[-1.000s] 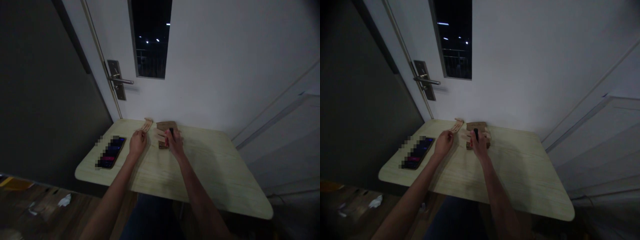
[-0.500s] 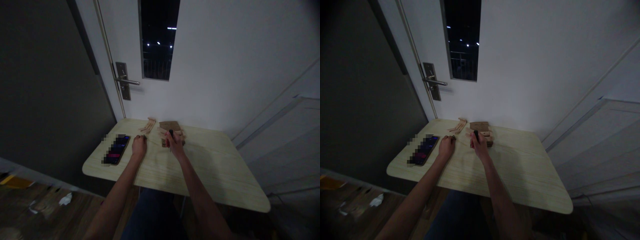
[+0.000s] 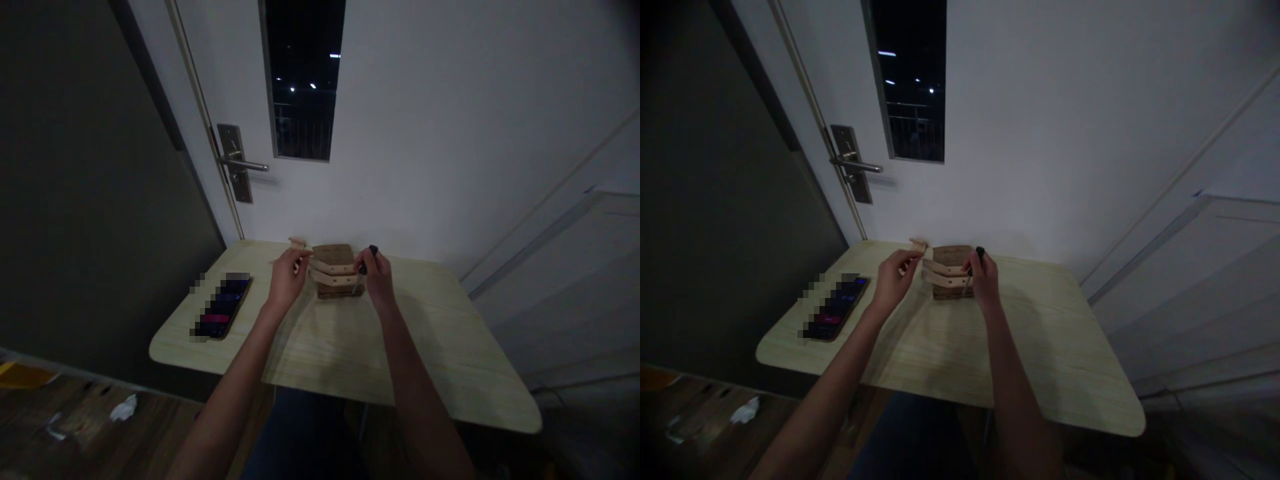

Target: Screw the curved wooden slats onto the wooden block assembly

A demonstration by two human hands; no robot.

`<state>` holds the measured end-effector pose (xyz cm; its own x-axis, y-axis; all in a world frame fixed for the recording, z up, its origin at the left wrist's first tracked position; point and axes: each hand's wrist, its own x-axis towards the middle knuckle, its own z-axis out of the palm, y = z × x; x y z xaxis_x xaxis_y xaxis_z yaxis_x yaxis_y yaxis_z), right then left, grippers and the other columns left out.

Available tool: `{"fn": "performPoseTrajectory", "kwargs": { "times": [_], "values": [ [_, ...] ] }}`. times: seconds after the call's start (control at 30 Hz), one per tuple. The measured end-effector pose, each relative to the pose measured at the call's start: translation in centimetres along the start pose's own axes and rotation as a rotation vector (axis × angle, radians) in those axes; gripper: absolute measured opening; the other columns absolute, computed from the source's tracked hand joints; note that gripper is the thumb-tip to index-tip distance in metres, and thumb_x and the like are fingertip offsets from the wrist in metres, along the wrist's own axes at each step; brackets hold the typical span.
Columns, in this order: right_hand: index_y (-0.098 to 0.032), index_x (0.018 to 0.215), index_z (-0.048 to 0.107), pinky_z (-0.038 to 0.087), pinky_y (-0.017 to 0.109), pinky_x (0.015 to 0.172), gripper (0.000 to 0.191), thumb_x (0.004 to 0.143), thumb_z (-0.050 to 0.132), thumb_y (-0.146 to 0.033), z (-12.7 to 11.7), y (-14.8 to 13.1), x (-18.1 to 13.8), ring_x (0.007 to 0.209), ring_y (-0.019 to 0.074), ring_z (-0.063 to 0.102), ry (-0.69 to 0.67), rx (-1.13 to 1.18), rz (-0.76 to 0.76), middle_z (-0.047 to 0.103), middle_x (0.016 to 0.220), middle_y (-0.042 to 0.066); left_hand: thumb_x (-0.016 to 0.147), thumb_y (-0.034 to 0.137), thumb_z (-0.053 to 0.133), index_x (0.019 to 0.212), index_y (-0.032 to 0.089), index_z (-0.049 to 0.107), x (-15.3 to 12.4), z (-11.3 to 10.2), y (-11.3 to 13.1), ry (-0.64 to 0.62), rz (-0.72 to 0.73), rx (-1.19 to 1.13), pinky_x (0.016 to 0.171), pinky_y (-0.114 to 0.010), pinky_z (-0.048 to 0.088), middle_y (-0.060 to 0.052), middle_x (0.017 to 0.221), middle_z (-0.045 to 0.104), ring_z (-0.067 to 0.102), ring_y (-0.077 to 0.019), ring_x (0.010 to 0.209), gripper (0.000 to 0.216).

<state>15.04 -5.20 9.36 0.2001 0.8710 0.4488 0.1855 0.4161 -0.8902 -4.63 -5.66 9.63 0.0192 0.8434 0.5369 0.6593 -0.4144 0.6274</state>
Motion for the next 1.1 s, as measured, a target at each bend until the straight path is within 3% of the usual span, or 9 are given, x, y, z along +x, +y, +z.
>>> {"fn": "performPoseTrajectory", "kwargs": {
  "times": [0.1,0.27,0.6,0.83,1.1],
  "values": [
    [-0.021,0.068,0.052,0.038,0.025,0.054,0.049,0.084,0.045,-0.067,-1.3,0.4,0.9,0.055,0.0116,0.045,0.078,-0.026,0.024,0.049,0.06,-0.002,0.086,0.014,0.053,0.099,0.016,0.072,1.0,1.9,1.6,-0.248,0.041,0.001,0.081,-0.03,0.051,-0.008,0.094,0.074,0.065,-0.0172,0.081,0.023],
    [-0.021,0.07,0.054,0.037,0.026,0.058,0.049,0.086,0.042,-0.066,-1.6,1.2,1.7,0.059,0.0129,0.045,0.087,-0.155,-0.011,0.049,0.061,-0.002,0.086,0.017,0.055,0.098,0.014,0.073,2.7,4.9,2.4,-0.445,0.118,0.121,0.087,-0.033,0.05,-0.011,0.095,0.074,0.066,-0.0213,0.089,0.021],
    [-0.021,0.068,0.053,0.037,0.026,0.056,0.051,0.087,0.04,-0.066,-1.2,3.1,3.9,0.058,0.0131,0.046,0.077,-0.119,0.025,0.05,0.061,-0.001,0.083,0.012,0.053,0.096,0.016,0.075,4.9,8.2,2.2,-0.491,0.121,0.203,0.085,-0.032,0.05,-0.01,0.093,0.075,0.067,-0.0214,0.088,0.026],
    [-0.021,0.067,0.052,0.037,0.026,0.056,0.051,0.089,0.039,-0.065,-2.0,3.5,4.0,0.057,0.0128,0.046,0.086,-0.128,0.011,0.048,0.058,-0.002,0.086,0.014,0.049,0.096,0.015,0.074,5.2,9.0,2.1,-0.443,0.094,0.203,0.086,-0.033,0.05,-0.011,0.096,0.075,0.066,-0.0221,0.09,0.026],
    [-0.02,0.068,0.056,0.035,0.025,0.055,0.053,0.089,0.038,-0.066,-2.5,4.0,4.0,0.056,0.0119,0.045,0.095,-0.121,0.009,0.048,0.059,-0.002,0.084,0.011,0.05,0.092,0.014,0.073,5.3,9.8,1.7,-0.486,0.14,0.231,0.084,-0.032,0.05,-0.011,0.093,0.073,0.066,-0.0213,0.088,0.025]
  ]
}}
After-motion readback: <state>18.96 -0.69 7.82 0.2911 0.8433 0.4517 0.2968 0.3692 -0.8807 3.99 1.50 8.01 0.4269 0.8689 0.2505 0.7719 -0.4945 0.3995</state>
